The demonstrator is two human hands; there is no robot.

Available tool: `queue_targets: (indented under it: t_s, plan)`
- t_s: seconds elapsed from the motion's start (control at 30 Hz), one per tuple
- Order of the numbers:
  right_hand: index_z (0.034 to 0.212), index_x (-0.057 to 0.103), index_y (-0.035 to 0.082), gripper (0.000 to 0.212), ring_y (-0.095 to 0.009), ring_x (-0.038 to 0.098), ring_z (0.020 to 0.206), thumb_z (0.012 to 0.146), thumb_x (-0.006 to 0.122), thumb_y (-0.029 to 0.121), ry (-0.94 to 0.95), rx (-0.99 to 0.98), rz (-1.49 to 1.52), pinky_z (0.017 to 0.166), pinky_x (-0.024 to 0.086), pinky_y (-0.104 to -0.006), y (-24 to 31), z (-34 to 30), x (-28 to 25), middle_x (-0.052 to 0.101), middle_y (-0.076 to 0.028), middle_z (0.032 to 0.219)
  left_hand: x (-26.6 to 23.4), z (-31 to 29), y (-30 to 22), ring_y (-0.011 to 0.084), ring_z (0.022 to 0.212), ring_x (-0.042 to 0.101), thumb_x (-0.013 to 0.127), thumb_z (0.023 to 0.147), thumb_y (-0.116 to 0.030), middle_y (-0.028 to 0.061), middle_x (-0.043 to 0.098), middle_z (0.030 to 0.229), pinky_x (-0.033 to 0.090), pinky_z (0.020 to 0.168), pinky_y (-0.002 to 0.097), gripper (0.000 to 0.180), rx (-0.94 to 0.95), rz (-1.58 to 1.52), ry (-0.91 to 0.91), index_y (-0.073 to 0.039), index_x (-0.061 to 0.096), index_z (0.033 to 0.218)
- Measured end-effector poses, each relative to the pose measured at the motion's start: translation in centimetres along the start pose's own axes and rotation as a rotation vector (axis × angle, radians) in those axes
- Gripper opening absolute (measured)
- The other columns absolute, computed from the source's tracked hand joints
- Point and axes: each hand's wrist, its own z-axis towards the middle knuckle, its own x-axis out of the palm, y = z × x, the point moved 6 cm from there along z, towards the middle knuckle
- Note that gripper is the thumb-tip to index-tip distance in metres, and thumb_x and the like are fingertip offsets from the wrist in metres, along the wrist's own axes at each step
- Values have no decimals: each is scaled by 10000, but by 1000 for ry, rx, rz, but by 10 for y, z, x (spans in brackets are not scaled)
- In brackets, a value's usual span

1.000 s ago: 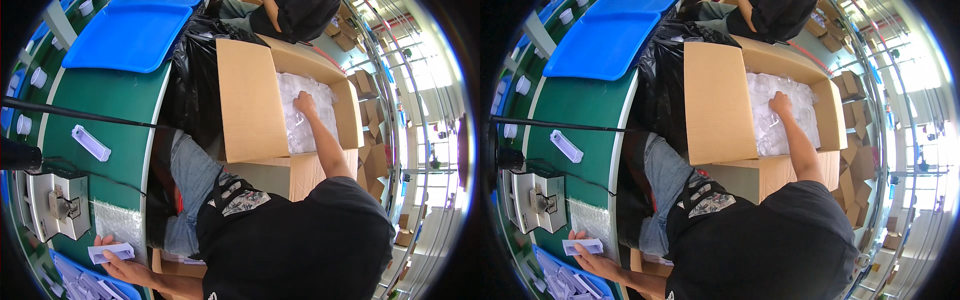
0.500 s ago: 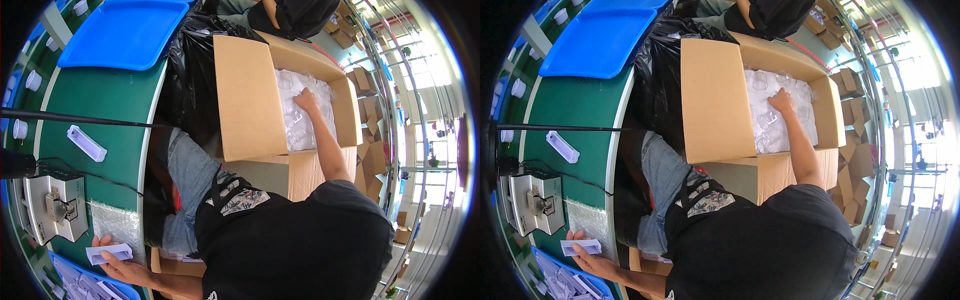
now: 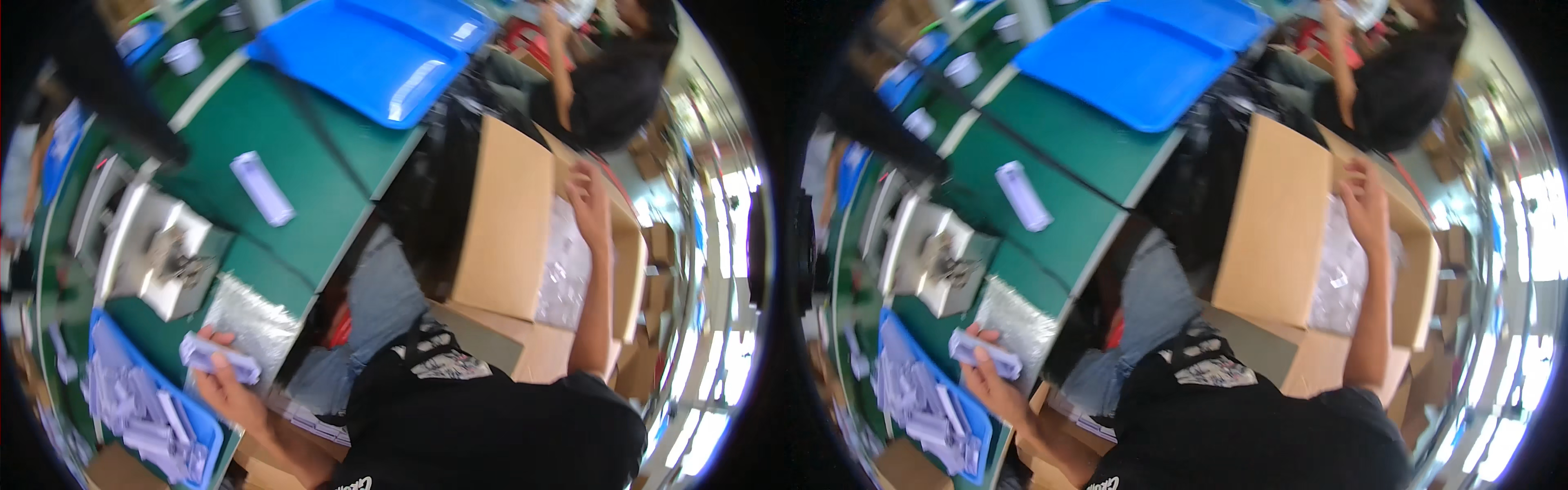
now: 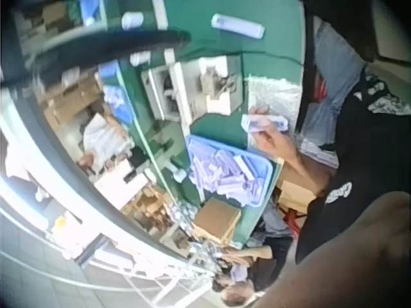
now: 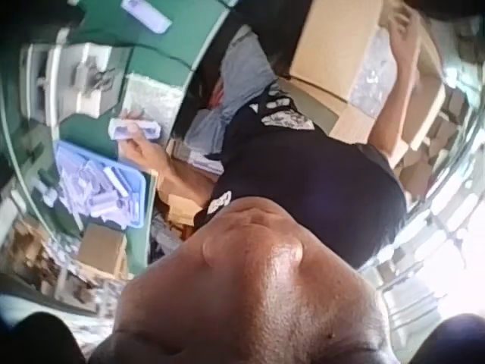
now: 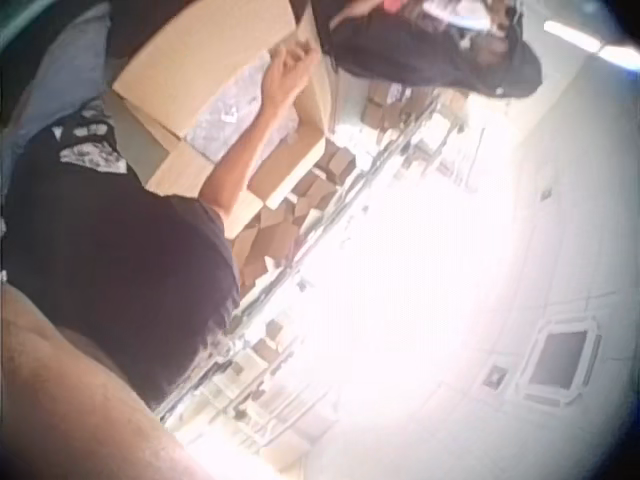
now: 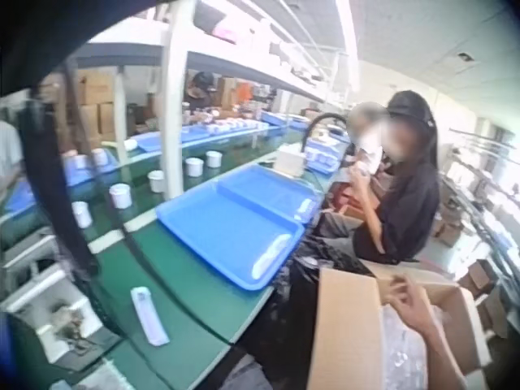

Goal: Assembling portable fans by placing motors into plastic casings and using a power tool to screw them together on an assembly line.

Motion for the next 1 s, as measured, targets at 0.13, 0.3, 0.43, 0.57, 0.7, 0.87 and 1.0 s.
queue_targets:
  t_s: [0.13,0.3,0.43,0.57,0.7,0.87,1.0]
  plan:
    - [1162,698,28,187,-190,681,917,1028,676,157,769,-212,313,801,552,-295,145,5,43,718,-101,1110,23,7,-1,87,912,581,636,1070,-216,73,697,1141,463,809,231,390,31,-41,29,21,608,1379]
    - [1126,637,37,150,-336,714,903,1016,655,139,1373,-839,261,765,551,-436,314,-73,146,713,-158,996,12,-9,-15,100,975,587,651,1069,-194,60,655,1151,475,865,250,372,7,-133,-49,-5,580,1381]
    - [1097,625,31,202,-439,649,808,1051,601,226,747,-906,-162,704,516,-513,362,-55,212,688,-196,878,4,-3,-10,100,1016,583,670,1062,-193,57,632,1135,472,900,255,380,55,-140,-101,-5,572,1377]
    - [1116,630,34,240,-412,685,834,1042,655,260,1237,-952,-98,709,536,-487,414,-88,217,716,-200,913,-1,2,-15,103,1024,589,725,1029,-158,47,615,1123,487,915,267,430,42,-341,-121,-10,544,1390]
    - [1286,614,10,406,-270,751,925,1002,754,264,1382,-875,113,794,577,-375,444,-135,242,765,-152,975,-4,2,-17,106,1035,603,768,992,-110,43,621,1132,507,910,279,490,71,-397,-182,-18,521,1405]
    - [1487,505,8,625,-180,715,997,942,800,87,1719,-458,790,863,571,-327,428,-192,285,730,-107,1111,-17,-8,-20,121,1075,605,777,956,-93,73,594,1252,516,872,284,587,103,-285,-189,-23,502,1469]
    - [1333,651,-22,405,-143,683,997,968,773,103,1637,-370,1044,838,575,-303,405,-194,295,693,-84,1114,-36,-24,-67,178,1089,606,798,909,-88,113,594,1279,519,854,320,636,188,164,-207,-26,541,1486]
